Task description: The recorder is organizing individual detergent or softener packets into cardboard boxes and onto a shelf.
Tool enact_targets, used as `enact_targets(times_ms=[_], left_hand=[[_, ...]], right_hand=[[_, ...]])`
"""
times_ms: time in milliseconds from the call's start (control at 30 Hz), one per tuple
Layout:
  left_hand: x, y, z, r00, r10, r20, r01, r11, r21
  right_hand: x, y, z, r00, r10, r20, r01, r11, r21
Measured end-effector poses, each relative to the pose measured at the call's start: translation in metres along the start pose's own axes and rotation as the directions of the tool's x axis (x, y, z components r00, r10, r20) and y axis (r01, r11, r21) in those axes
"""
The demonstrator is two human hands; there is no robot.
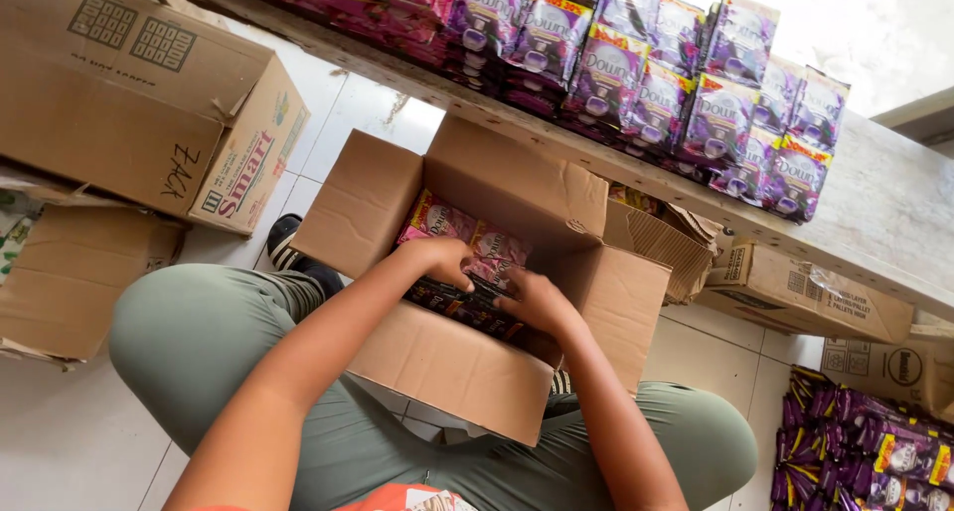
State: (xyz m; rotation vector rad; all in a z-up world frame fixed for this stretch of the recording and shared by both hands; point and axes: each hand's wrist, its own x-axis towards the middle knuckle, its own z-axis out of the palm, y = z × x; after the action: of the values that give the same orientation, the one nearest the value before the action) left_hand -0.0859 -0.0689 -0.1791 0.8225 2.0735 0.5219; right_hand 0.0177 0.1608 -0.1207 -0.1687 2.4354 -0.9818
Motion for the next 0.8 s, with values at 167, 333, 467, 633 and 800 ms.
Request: enact_targets(times_ms=[167,333,467,633,800], left_hand=[[-0.003,-0.009,0.016,0.994,-0.078,0.071,0.081,0.996,-0.040],[-0.004,0.003,0.021,0.982,-0.142,0.128,0.139,0.990,0.031],[-0.001,0.013,0.019,0.971,-0.210,0.119,0.182,0.961,0.207],[0.006,0.010,0.031,0.962,-0.241,0.128,0.192,0.930,0.312],[-0.002,0.016,0.031,0.993,-0.102,0.052,0.086,0.966,0.245]], right_hand=[[0.009,0.022,0.023,0.993,0.065,0.097,-0.048,0.985,-0.163],[0.012,0.026,0.036,0.961,0.213,0.175,-0.169,0.957,-0.235],[0.014,0.022,0.040,0.959,0.222,0.176,-0.158,0.935,-0.318],[0.017,0.024,0.042,0.959,0.233,0.159,-0.147,0.893,-0.426],[0.019,0.028,0.046,0.956,0.221,0.194,-0.115,0.889,-0.443]])
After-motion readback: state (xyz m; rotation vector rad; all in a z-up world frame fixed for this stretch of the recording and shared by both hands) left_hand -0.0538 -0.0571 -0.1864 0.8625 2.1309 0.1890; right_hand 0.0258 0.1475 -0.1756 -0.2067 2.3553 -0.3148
